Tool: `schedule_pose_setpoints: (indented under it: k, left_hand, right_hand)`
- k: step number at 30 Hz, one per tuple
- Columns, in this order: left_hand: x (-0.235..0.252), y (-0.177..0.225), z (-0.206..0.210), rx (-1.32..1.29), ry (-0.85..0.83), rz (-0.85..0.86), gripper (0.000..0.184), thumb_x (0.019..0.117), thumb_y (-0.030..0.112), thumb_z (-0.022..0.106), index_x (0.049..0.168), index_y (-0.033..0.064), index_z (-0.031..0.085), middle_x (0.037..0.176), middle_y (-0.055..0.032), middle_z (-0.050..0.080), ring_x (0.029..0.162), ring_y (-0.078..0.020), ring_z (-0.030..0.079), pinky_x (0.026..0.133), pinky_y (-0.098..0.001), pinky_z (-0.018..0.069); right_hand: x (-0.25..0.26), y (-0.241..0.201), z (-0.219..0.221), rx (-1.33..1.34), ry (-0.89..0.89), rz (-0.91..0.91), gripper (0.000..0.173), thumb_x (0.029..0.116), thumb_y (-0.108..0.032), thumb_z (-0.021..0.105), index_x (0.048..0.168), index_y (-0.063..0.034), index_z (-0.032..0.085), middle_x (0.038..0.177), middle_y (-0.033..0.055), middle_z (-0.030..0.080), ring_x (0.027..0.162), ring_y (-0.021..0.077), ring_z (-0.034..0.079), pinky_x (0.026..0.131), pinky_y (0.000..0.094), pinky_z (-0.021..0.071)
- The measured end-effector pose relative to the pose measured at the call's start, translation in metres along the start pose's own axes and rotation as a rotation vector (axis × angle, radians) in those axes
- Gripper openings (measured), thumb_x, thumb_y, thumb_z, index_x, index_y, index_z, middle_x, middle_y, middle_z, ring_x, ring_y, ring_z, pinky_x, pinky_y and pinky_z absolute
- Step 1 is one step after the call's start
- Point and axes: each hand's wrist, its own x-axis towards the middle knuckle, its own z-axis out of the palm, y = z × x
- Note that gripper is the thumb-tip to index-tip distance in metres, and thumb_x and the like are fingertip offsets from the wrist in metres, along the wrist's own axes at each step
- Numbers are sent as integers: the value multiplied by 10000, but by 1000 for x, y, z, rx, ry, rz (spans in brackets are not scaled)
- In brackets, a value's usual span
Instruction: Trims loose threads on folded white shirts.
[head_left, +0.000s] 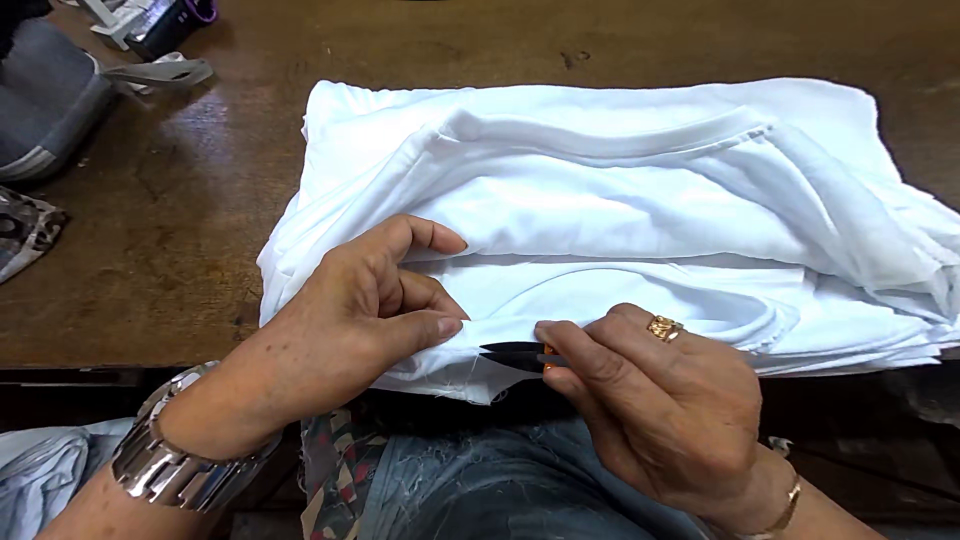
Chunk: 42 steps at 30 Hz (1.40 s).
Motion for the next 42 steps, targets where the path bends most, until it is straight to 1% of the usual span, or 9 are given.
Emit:
schedule_pose_setpoints:
  k: [10,17,21,23,25,28,32,37,42]
  left_hand:
    - [1,1,3,-7,16,-34,493,903,-51,653,1358,74,512,890,-59,765,648,-105,700,532,-159,544]
    - [1,0,2,-24,16,-23,464,904,-28,650,1341,56,518,877,-42,728,650,-99,665,544,-159,536]
    - [1,1,2,-48,7,-44,452,907,-25,638,1340,47,529,875,-62,725,661,-114,667,558,-177,545]
    - [1,2,2,-67,10,-74,443,913,-7,637,1341,54,537,885,-74,732,640,-115,660,517,-174,519]
    - [1,4,2,-83,34,-100,429,908,2,641,1325,57,556,879,-77,730,603,-106,630,474,-164,477]
    - [-2,5,3,-115,66,-106,422,878,-6,658,1288,56,578,858,-84,733,590,-98,632,478,-159,481]
    - [-12,6,6,-84,89,-78,424,880,-46,627,1289,53,575,837,-91,733,557,-88,616,446,-149,451]
    - [-12,5,12,-16,142,-24,404,851,-12,665,1243,69,612,825,-76,730,562,-95,628,458,-160,481]
    - [-10,5,13,33,168,6,360,847,24,671,1201,83,649,856,-79,736,612,-114,664,504,-184,531]
  right_hand:
    - [5,-4,3,7,1,-6,253,1034,-186,555,1065,-5,729,744,55,541,660,170,484,559,299,351]
    - [-1,-16,2,147,-64,-52,446,1044,-461,544,1213,-69,673,790,29,560,682,134,515,585,261,403]
    - [3,-25,20,158,-82,-49,395,999,-171,585,1390,-131,625,742,21,521,618,154,477,519,287,359]
    - [3,-31,29,198,-147,-91,337,1002,-120,558,1314,-129,685,755,22,564,636,161,528,526,294,410]
    - [0,-34,36,340,-176,-133,174,1007,-133,555,996,-77,720,740,40,615,653,170,589,540,303,465]
    - [-4,-40,36,648,-123,144,283,983,-233,625,749,-74,617,659,10,567,616,82,556,534,231,436]
    - [8,-40,29,1137,-157,813,189,860,-247,828,897,-90,730,621,-41,590,514,0,488,477,141,401]
    - [24,-52,34,1509,-74,1113,176,920,-141,764,777,-47,722,562,-11,536,455,-5,393,434,156,312]
    - [0,-49,19,1190,-382,293,218,989,-121,637,810,2,655,666,66,585,610,133,565,556,298,453]
